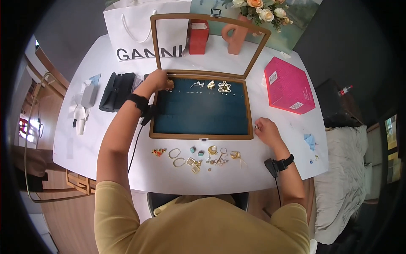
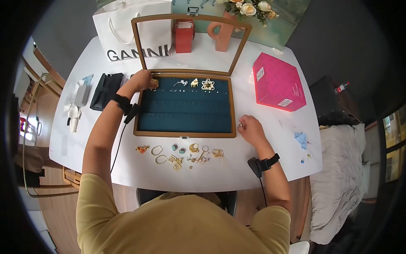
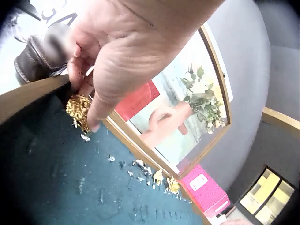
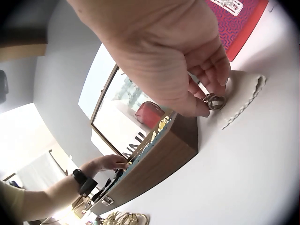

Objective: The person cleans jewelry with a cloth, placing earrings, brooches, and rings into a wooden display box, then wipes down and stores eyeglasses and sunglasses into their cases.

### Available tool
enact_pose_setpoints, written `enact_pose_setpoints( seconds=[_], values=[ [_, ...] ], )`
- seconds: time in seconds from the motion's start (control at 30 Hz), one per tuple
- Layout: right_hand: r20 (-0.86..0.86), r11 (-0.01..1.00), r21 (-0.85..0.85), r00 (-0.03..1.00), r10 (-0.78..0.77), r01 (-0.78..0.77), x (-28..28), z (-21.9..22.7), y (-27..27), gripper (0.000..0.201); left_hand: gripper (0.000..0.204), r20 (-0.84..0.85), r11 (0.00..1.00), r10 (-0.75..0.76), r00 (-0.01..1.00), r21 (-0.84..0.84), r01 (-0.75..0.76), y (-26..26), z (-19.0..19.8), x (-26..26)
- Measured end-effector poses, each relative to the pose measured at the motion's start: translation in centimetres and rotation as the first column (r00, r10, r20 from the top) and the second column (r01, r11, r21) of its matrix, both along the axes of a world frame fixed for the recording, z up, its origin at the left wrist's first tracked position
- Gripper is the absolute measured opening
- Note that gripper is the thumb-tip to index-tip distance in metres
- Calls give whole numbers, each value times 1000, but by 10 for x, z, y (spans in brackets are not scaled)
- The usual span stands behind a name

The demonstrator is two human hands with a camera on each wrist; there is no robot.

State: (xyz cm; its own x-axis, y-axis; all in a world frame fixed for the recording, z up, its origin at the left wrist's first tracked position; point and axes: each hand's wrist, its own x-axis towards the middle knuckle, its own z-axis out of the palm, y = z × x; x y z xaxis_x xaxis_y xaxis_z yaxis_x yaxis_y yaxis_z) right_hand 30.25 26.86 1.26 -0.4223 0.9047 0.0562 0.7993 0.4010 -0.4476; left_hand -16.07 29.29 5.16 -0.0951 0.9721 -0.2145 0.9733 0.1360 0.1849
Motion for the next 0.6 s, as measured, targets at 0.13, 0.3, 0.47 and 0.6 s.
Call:
enact_pose_setpoints(
  seconds=[0.13,0.3,0.47,0.6],
  values=[
    [-58,989,145,998,-26,35,-8,11,12,21,38,170,956,-88,982,292,35,-6,-28,-11],
    [-100,980,179,989,105,-86,-62,21,51,26,34,244,808,-3,970,572,-141,-58,9,53],
    [-74,952,306,996,58,-33,-133,0,89,36,29,552,888,-388,738,438,139,-151,30,141],
    [52,995,90,998,40,-45,-153,-8,115,36,24,604,912,-400,689,189,363,-211,-1,185]
  ],
)
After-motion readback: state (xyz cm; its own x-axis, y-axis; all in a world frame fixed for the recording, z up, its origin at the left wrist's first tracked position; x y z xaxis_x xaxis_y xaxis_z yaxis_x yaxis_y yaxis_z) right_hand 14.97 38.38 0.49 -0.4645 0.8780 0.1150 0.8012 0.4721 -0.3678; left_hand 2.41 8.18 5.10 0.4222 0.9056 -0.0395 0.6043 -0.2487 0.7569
